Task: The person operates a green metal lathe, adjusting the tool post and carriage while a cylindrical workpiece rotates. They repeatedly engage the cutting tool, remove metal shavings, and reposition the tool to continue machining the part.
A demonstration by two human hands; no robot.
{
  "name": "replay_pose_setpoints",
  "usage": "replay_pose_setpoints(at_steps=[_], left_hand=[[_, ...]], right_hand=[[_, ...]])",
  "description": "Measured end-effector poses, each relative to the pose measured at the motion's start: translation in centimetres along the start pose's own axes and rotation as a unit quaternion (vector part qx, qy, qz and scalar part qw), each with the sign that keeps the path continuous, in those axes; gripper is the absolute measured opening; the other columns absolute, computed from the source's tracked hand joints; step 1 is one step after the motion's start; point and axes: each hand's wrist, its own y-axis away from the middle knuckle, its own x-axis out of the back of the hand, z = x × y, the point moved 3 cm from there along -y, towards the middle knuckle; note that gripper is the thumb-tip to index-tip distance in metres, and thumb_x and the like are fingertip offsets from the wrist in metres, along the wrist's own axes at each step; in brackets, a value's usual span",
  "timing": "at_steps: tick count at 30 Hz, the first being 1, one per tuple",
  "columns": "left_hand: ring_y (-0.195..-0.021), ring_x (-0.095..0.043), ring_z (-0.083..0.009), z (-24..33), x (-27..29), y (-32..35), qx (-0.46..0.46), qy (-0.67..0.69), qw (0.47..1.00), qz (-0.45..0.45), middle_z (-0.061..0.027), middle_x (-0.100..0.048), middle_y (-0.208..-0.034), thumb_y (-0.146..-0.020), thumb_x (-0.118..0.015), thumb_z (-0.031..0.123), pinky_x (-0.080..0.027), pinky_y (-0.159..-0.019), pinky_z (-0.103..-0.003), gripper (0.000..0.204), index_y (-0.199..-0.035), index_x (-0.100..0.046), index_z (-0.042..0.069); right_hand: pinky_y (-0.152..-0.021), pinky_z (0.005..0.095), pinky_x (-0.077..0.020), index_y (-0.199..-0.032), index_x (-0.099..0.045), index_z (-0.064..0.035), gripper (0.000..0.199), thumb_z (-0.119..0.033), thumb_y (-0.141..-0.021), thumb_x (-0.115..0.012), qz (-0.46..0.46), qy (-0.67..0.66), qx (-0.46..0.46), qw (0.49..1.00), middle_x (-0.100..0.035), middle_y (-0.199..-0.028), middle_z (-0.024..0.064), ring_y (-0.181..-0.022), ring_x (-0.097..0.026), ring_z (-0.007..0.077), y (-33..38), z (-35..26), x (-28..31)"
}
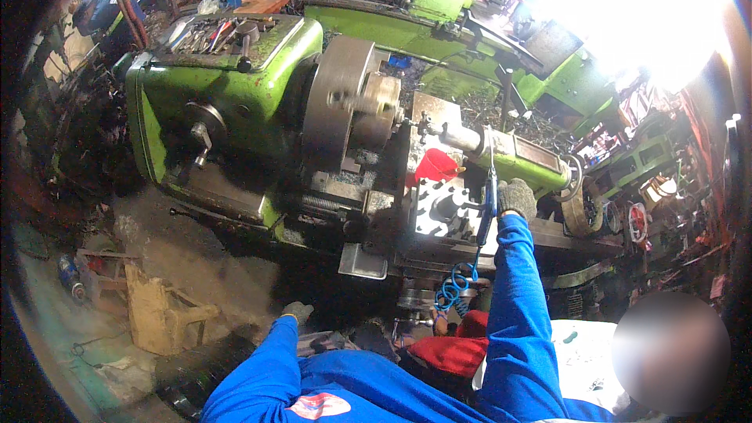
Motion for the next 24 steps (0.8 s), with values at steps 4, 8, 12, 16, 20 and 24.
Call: replay_pose_setpoints(at_steps=[4, 8, 12, 16, 20, 24], left_hand=[[-0.128, -0.06, -0.0464, 0.9, 0.8, 1.2, -0.009, -0.004, 1.0, -0.021, -0.0268, -0.062, -0.141, -0.099, -0.05, 0.051, -0.046, -0.11, -0.052, 0.06, -0.126, -0.072, 0.003], [-0.129, -0.059, -0.0463, 1.1, 0.8, 1.2, -0.037, -0.045, 0.998, -0.012, -0.0271, -0.062, -0.14, -0.099, -0.049, 0.05, -0.046, -0.11, -0.052, 0.06, -0.127, -0.071, 0.002], [-0.121, -0.065, -0.0439, -0.3, -0.8, -1.1, -0.032, -0.019, 0.999, 0.037, -0.025, -0.071, -0.127, -0.092, -0.054, 0.057, -0.048, -0.105, -0.05, 0.062, -0.113, -0.078, 0.004], [-0.13, -0.059, -0.0449, 0.2, -0.6, -0.6, -0.033, -0.017, 0.999, 0.038, -0.0244, -0.064, -0.14, -0.094, -0.052, 0.054, -0.045, -0.11, -0.05, 0.065, -0.129, -0.071, 0.003], [-0.133, -0.056, -0.0456, 1.7, 0.9, 1.9, -0.025, -0.006, 0.999, 0.026, -0.0269, -0.06, -0.143, -0.099, -0.051, 0.052, -0.044, -0.114, -0.05, 0.064, -0.132, -0.068, 0.0], [-0.134, -0.056, -0.0456, 1.2, 0.7, 0.8, -0.004, 0.032, 0.999, 0.025, -0.0278, -0.061, -0.142, -0.097, -0.052, 0.052, -0.044, -0.113, -0.05, 0.065, -0.132, -0.068, -0.001]], right_hand=[[-0.101, 0.0527, -0.0534, -0.12, -0.075, -0.0109, 0.044, -0.043, -0.094, -0.06, 0.004, -0.001, 0.005, 1.0, -0.071, -0.128, 0.0195, -0.121, -0.067, 0.0388, -0.1, 0.1, -0.1], [-0.101, 0.0524, -0.0536, -0.12, -0.075, -0.0113, 0.043, -0.043, -0.094, -0.06, 0.001, -0.001, 0.007, 1.0, -0.071, -0.128, 0.0193, -0.121, -0.067, 0.0388, 0.1, -0.1, 0.0], [-0.1, 0.0528, -0.0539, -0.119, -0.076, -0.0136, 0.045, -0.048, -0.093, -0.061, 0.002, 0.002, -0.004, 1.0, -0.072, -0.127, 0.0191, -0.12, -0.068, 0.0388, -0.3, 0.4, -0.3], [-0.1, 0.0523, -0.0539, -0.116, -0.076, -0.0119, 0.042, -0.043, -0.094, -0.06, 0.004, 0.002, -0.001, 1.0, -0.072, -0.126, 0.0195, -0.12, -0.067, 0.0389, -0.2, 0.2, -0.3], [-0.1, 0.0525, -0.0538, -0.115, -0.076, -0.0118, 0.041, -0.042, -0.092, -0.059, 0.015, 0.002, 0.016, 1.0, -0.072, -0.125, 0.0197, -0.119, -0.067, 0.0392, -0.6, 0.4, -0.9], [-0.1, 0.0527, -0.0537, -0.113, -0.077, -0.0117, 0.041, -0.042, -0.092, -0.059, 0.013, 0.006, 0.008, 1.0, -0.071, -0.125, 0.0198, -0.118, -0.067, 0.0396, -0.4, 0.3, -0.5]])
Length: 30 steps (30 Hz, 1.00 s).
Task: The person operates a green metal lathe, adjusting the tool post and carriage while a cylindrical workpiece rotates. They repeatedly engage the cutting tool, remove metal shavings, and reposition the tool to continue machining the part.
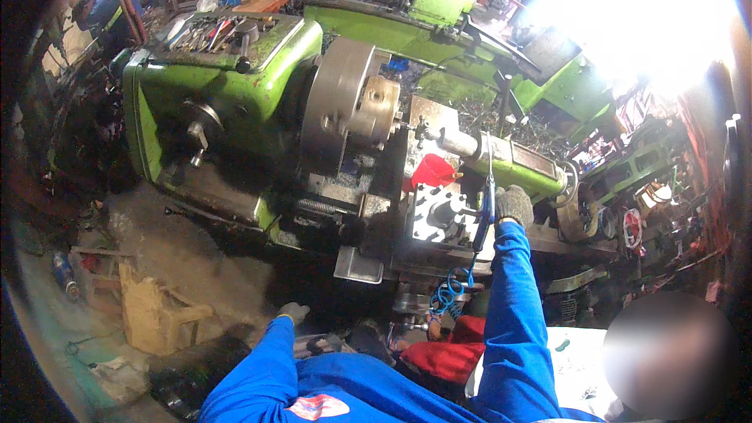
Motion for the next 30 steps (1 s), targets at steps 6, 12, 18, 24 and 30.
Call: replay_pose_setpoints(at_steps=[6, 12, 18, 24, 30], left_hand=[[-0.13, -0.058, -0.0461, -5.3, -1.9, -8.6, -0.106, -0.016, 0.992, 0.069, -0.0282, -0.064, -0.138, -0.097, -0.054, 0.054, -0.045, -0.111, -0.051, 0.066, -0.129, -0.07, -0.001], [-0.131, -0.056, -0.0488, -6.7, 2.8, -13.0, -0.05, 0.548, 0.833, 0.056, -0.0283, -0.058, -0.143, -0.095, -0.056, 0.064, -0.046, -0.107, -0.06, 0.078, -0.146, -0.053, 0.005], [-0.102, -0.058, -0.0345, 1.0, 11.6, -9.6, -0.017, 0.847, 0.509, 0.155, -0.0122, -0.058, -0.106, -0.101, -0.05, 0.061, -0.049, -0.081, -0.057, 0.055, -0.126, -0.061, 0.013], [-0.069, -0.056, -0.0234, 0.4, 15.7, -13.9, -0.163, 0.772, 0.598, 0.142, -0.0063, -0.054, -0.077, -0.085, -0.075, 0.025, -0.048, -0.062, -0.039, 0.022, -0.092, -0.061, 0.009], [-0.051, -0.045, -0.0185, 4.0, 16.6, -11.2, -0.107, 0.734, 0.624, 0.246, -0.0017, -0.042, -0.061, -0.078, -0.063, 0.008, -0.04, -0.05, -0.036, 0.008, -0.078, -0.057, 0.012]], right_hand=[[-0.099, 0.0519, -0.0541, -0.11, -0.077, -0.0092, 0.04, -0.041, -0.093, -0.06, 0.009, -0.004, 0.009, 1.0, -0.073, -0.12, 0.0211, -0.116, -0.068, 0.0402, 0.1, -0.2, 0.1], [-0.098, 0.0527, -0.0542, -0.109, -0.078, -0.009, 0.042, -0.044, -0.092, -0.061, 0.011, -0.005, 0.012, 1.0, -0.073, -0.118, 0.0212, -0.113, -0.068, 0.041, 0.2, -0.7, 0.4], [-0.096, 0.0541, -0.0546, -0.108, -0.078, -0.0099, 0.043, -0.046, -0.092, -0.06, 0.005, 0.001, 0.009, 1.0, -0.073, -0.116, 0.0215, -0.112, -0.069, 0.0412, -0.2, -0.1, 0.0], [-0.093, 0.0548, -0.0557, -0.103, -0.077, -0.0095, 0.041, -0.045, -0.093, -0.058, 0.019, -0.006, 0.035, 0.999, -0.074, -0.111, 0.0236, -0.106, -0.07, 0.0434, -0.7, 0.1, -1.0], [-0.09, 0.0537, -0.0564, -0.102, -0.077, -0.0089, 0.043, -0.045, -0.095, -0.054, 0.028, -0.017, 0.026, 0.999, -0.074, -0.108, 0.0228, -0.104, -0.071, 0.042, -0.3, 0.0, -0.8]])
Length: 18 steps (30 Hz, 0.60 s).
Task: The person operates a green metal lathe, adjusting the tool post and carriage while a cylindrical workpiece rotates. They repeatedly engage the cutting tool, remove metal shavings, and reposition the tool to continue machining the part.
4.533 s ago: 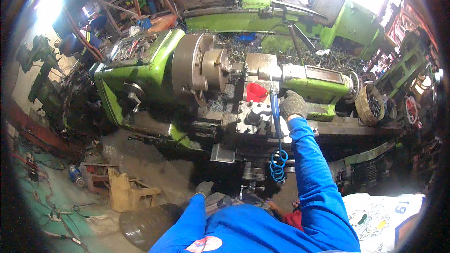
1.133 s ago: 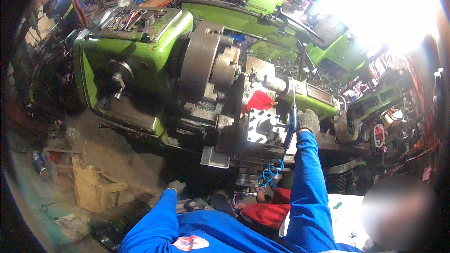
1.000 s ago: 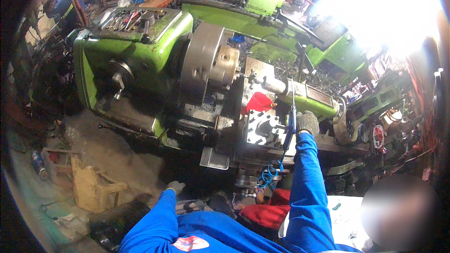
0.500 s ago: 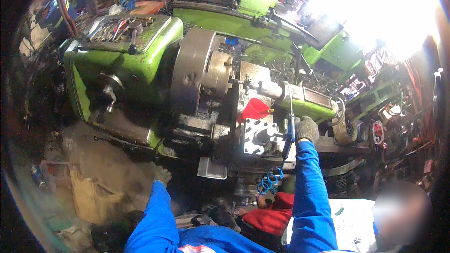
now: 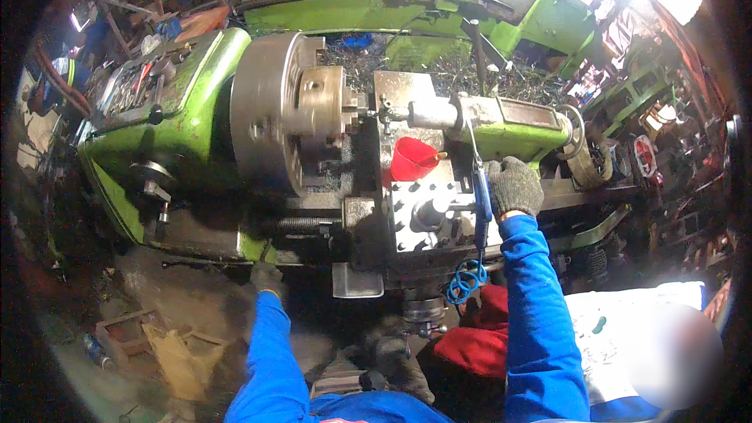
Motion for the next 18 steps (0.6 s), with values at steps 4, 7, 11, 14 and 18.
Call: replay_pose_setpoints(at_steps=[4, 7, 11, 14, 18], left_hand=[[-0.052, -0.048, -0.0213, -0.1, -0.3, -0.3, 0.055, 0.019, 0.998, 0.023, -0.0073, -0.05, -0.062, -0.086, -0.065, 0.018, -0.042, -0.05, -0.041, 0.014, -0.077, -0.057, 0.011], [-0.054, -0.051, -0.0202, -0.8, 0.6, -2.7, 0.098, -0.06, 0.988, 0.101, -0.0056, -0.052, -0.065, -0.083, -0.067, 0.013, -0.044, -0.048, -0.037, 0.009, -0.081, -0.059, 0.01], [-0.061, -0.062, -0.0303, -3.2, 3.0, -6.2, 0.091, -0.086, 0.992, 0.03, -0.0079, -0.063, -0.067, -0.092, -0.068, 0.035, -0.056, -0.065, -0.046, 0.027, -0.083, -0.071, 0.01], [-0.077, -0.07, -0.0264, -3.9, 6.2, -10.5, 0.003, -0.201, 0.978, -0.052, -0.007, -0.072, -0.082, -0.084, -0.077, 0.039, -0.059, -0.075, -0.042, 0.026, -0.085, -0.077, 0.013], [-0.091, -0.077, -0.0222, -3.4, 4.1, -10.7, -0.099, -0.403, 0.901, -0.125, -0.0058, -0.08, -0.096, -0.075, -0.086, 0.044, -0.062, -0.084, -0.039, 0.03, -0.086, -0.081, 0.016]], right_hand=[[-0.091, 0.0538, -0.0555, -0.101, -0.076, -0.0088, 0.043, -0.044, -0.096, -0.052, 0.002, -0.005, -0.004, 1.0, -0.074, -0.108, 0.023, -0.104, -0.071, 0.0416, 0.2, 0.3, 0.2], [-0.092, 0.0543, -0.0549, -0.104, -0.075, -0.0091, 0.042, -0.044, -0.097, -0.052, -0.008, -0.016, -0.008, 1.0, -0.073, -0.111, 0.0228, -0.106, -0.07, 0.0416, 0.1, 0.1, 0.4], [-0.093, 0.054, -0.0547, -0.106, -0.075, -0.0101, 0.042, -0.045, -0.097, -0.052, -0.013, -0.011, -0.02, 1.0, -0.073, -0.112, 0.0216, -0.108, -0.07, 0.0414, -0.2, 0.4, -0.1], [-0.093, 0.0534, -0.0546, -0.106, -0.075, -0.0112, 0.043, -0.048, -0.097, -0.054, -0.012, -0.025, -0.023, 0.999, -0.073, -0.112, 0.0197, -0.108, -0.069, 0.0408, -0.4, 0.7, -0.4], [-0.092, 0.053, -0.055, -0.108, -0.075, -0.012, 0.043, -0.048, -0.097, -0.054, 0.001, -0.006, -0.035, 0.999, -0.073, -0.113, 0.0198, -0.108, -0.069, 0.0405, 0.0, 0.7, -0.2]])
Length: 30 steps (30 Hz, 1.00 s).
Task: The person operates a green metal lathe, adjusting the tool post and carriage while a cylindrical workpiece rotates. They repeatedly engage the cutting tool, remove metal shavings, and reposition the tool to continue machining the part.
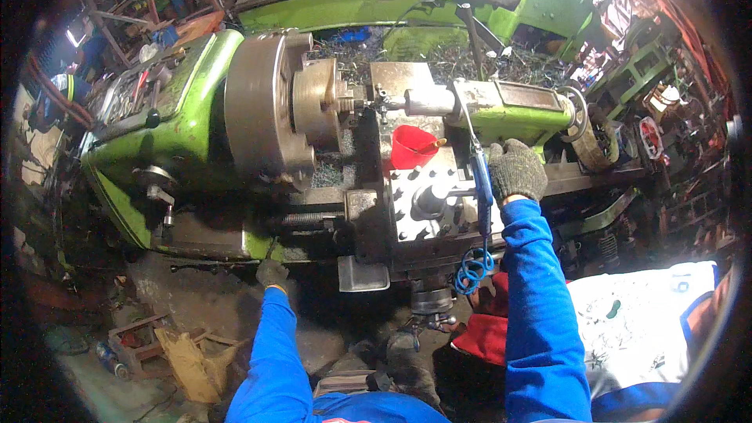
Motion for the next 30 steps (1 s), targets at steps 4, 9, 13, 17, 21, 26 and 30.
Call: replay_pose_setpoints(at_steps=[4, 9, 13, 17, 21, 26, 30], left_hand=[[-0.084, -0.072, -0.023, -2.3, 2.7, -0.4, 0.089, 0.109, 0.987, 0.072, -0.0066, -0.075, -0.091, -0.075, -0.083, 0.038, -0.06, -0.078, -0.041, 0.026, -0.085, -0.077, 0.014], [-0.07, -0.061, -0.0249, 4.7, -1.4, 5.7, 0.191, 0.356, 0.906, 0.128, -0.0093, -0.064, -0.081, -0.079, -0.071, 0.017, -0.055, -0.067, -0.044, 0.011, -0.084, -0.067, 0.008], [-0.084, -0.074, -0.0319, 3.7, -1.0, 5.4, 0.161, 0.383, 0.905, 0.09, -0.0139, -0.077, -0.09, -0.085, -0.077, 0.03, -0.06, -0.076, -0.047, 0.022, -0.091, -0.079, 0.008], [-0.081, -0.074, -0.0327, 3.0, -0.5, 4.5, 0.169, 0.376, 0.907, 0.09, -0.0133, -0.076, -0.091, -0.089, -0.072, 0.026, -0.06, -0.076, -0.047, 0.022, -0.096, -0.077, 0.006], [-0.087, -0.072, -0.0343, 2.3, -0.2, 5.0, 0.126, 0.288, 0.941, 0.128, -0.0141, -0.074, -0.099, -0.094, -0.065, 0.022, -0.06, -0.081, -0.046, 0.023, -0.107, -0.074, 0.005], [-0.122, -0.066, -0.0388, 6.8, -2.9, 13.5, -0.097, -0.316, 0.916, 0.228, -0.0204, -0.066, -0.136, -0.106, -0.048, 0.016, -0.054, -0.103, -0.045, 0.038, -0.139, -0.063, 0.004], [-0.139, -0.053, -0.0415, 9.2, -4.0, 18.6, -0.063, -0.578, 0.812, 0.047, -0.0194, -0.039, -0.164, -0.105, -0.052, 0.032, -0.046, -0.114, -0.044, 0.056, -0.151, -0.05, 0.0]], right_hand=[[-0.092, 0.0531, -0.0551, -0.107, -0.075, -0.0123, 0.043, -0.048, -0.096, -0.055, -0.006, -0.017, 0.009, 1.0, -0.073, -0.112, 0.0197, -0.108, -0.069, 0.0405, -0.2, -0.4, 0.0], [-0.096, 0.0546, -0.0544, -0.108, -0.076, -0.009, 0.044, -0.045, -0.095, -0.055, -0.012, -0.005, -0.006, 1.0, -0.073, -0.116, 0.0229, -0.111, -0.069, 0.0423, 0.5, -0.7, 0.7], [-0.096, 0.0542, -0.0544, -0.107, -0.076, -0.0093, 0.044, -0.046, -0.095, -0.055, -0.002, -0.006, -0.007, 1.0, -0.073, -0.115, 0.023, -0.11, -0.069, 0.0424, 0.6, -0.6, 0.9], [-0.095, 0.0538, -0.0544, -0.107, -0.076, -0.0105, 0.043, -0.046, -0.094, -0.056, 0.001, -0.01, -0.003, 1.0, -0.073, -0.114, 0.0223, -0.11, -0.069, 0.042, 0.7, -0.8, 1.0], [-0.093, 0.0534, -0.0544, -0.105, -0.076, -0.0108, 0.043, -0.047, -0.094, -0.056, -0.005, -0.017, 0.003, 1.0, -0.074, -0.112, 0.0209, -0.108, -0.069, 0.0408, 0.0, -0.6, 0.3], [-0.091, 0.0528, -0.0542, -0.102, -0.076, -0.0094, 0.042, -0.047, -0.094, -0.059, 0.023, -0.021, 0.013, 0.999, -0.074, -0.107, 0.0193, -0.105, -0.069, 0.0409, 0.6, -0.6, 0.2], [-0.091, 0.0527, -0.0541, -0.102, -0.078, -0.0094, 0.043, -0.047, -0.095, -0.059, 0.038, -0.032, 0.017, 0.999, -0.074, -0.109, 0.0203, -0.106, -0.069, 0.0414, 0.6, 0.6, -0.1]])
